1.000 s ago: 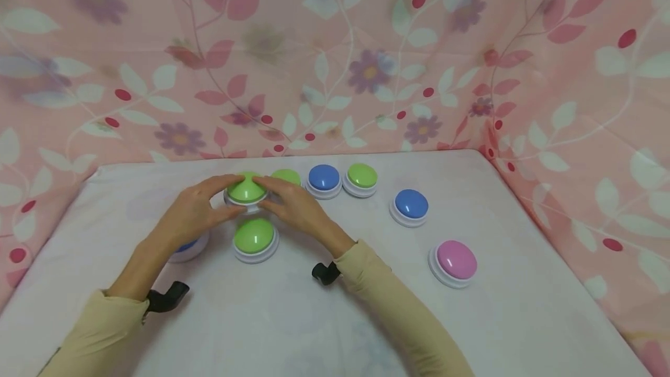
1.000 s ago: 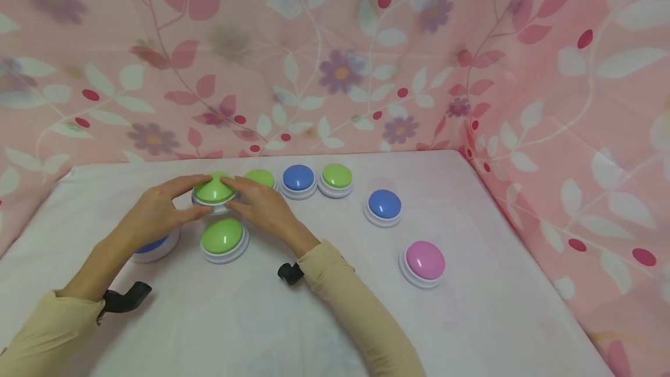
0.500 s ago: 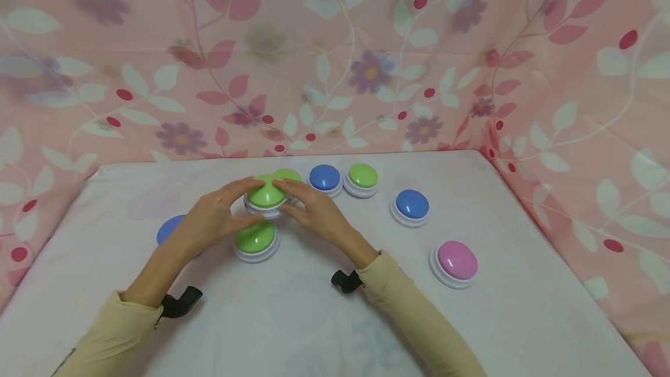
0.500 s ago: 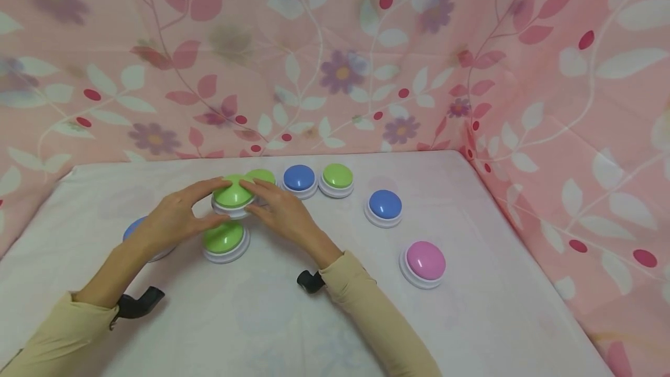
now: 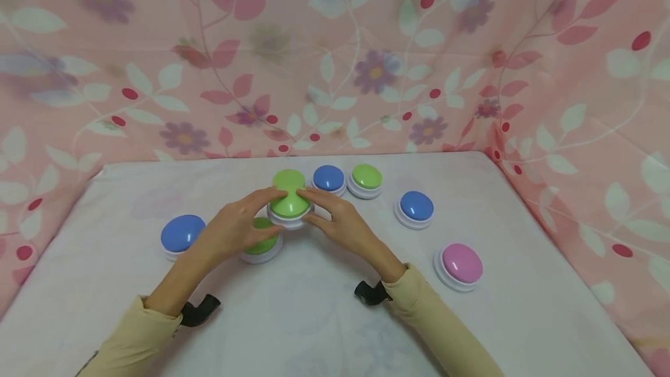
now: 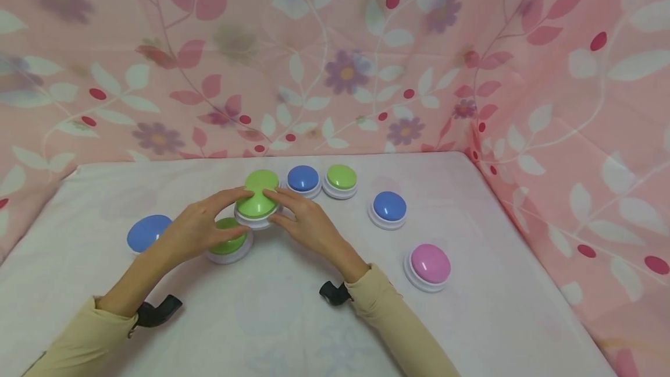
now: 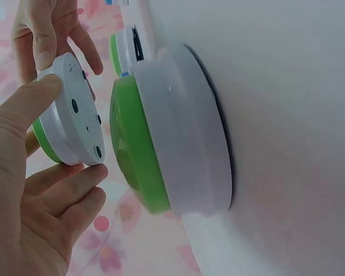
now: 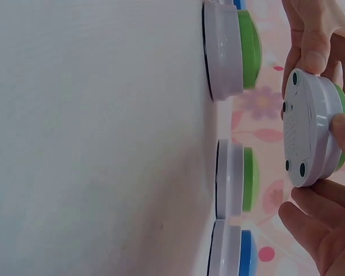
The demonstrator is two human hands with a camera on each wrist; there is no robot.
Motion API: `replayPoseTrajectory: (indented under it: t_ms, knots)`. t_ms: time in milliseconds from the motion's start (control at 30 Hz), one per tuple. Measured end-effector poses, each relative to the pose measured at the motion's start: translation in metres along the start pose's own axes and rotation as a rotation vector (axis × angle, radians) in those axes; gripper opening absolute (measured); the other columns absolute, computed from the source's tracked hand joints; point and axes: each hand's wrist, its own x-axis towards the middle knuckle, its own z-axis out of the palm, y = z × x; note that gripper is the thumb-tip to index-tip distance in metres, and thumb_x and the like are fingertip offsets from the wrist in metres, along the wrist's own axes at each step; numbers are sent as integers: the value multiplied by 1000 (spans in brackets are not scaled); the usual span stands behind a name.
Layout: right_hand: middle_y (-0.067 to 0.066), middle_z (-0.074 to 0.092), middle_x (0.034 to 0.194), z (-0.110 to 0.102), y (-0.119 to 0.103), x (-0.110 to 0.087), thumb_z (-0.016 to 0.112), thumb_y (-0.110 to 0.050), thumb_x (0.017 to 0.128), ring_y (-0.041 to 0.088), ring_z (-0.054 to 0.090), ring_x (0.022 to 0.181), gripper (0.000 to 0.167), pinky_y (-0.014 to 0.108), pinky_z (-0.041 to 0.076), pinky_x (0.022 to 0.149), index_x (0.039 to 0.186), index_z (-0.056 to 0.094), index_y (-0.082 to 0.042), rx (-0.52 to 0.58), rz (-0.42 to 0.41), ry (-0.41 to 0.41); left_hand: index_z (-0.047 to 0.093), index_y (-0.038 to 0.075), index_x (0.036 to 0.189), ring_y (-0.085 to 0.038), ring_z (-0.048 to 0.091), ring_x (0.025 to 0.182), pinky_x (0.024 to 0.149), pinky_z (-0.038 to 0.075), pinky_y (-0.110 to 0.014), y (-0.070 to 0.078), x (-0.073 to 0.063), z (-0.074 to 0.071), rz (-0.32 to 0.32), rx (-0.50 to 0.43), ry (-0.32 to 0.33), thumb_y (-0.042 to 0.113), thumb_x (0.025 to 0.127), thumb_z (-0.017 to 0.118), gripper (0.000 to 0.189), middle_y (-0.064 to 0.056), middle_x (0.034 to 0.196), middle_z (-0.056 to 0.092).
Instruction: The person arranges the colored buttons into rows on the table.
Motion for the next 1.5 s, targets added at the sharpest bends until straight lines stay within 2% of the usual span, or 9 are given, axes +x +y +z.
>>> replayPoseTrajectory:
  t_ms: [433,600,767,933,1133,1300,1500]
  knots:
    - [6,55,144,-8,3,-25,73,-14,90,20,48,136,53,36,44,107,140,57,-13,-14,-12,0,55,16,136,-33,64,114,90,54,-49,18,-2,19,17,26,-3,29,77,86,68,-13,136,59]
    - [7,56,143,-10,3,-30,73,-14,90,21,49,135,51,37,43,107,139,58,-12,-30,-6,-23,55,16,134,-31,66,110,89,55,-48,21,-3,26,12,34,-4,29,76,86,67,-11,134,59]
    - [10,57,141,-12,1,-34,73,-15,90,24,50,134,51,40,44,107,138,58,-11,-52,0,-39,55,16,131,-29,68,103,84,57,-47,22,-4,29,45,45,20,30,74,88,67,-9,130,61]
    - [9,58,140,-15,-2,-37,75,-16,89,24,52,132,51,39,44,106,137,60,-12,-77,14,-51,56,16,130,-28,68,103,84,57,-46,24,-5,33,44,48,25,30,73,89,67,-8,129,62]
    - [8,60,137,-18,-4,-37,77,-17,87,23,55,129,50,38,45,106,135,61,-12,-106,12,-71,56,14,130,-28,68,105,87,55,-47,25,-4,37,34,66,2,31,73,89,68,-10,128,63]
    - [6,61,136,-16,-4,-36,76,-18,88,21,55,129,48,37,45,106,134,61,-12,-102,60,-124,55,13,134,-27,69,100,85,55,-47,25,-3,39,2,115,-36,37,73,88,74,-10,124,66]
    - [4,64,131,-13,-4,-36,75,-15,88,20,57,126,42,37,46,105,129,64,-13,-123,99,-163,57,14,136,-25,68,104,85,55,-44,26,-3,42,-19,144,-84,39,73,87,74,-9,125,66]
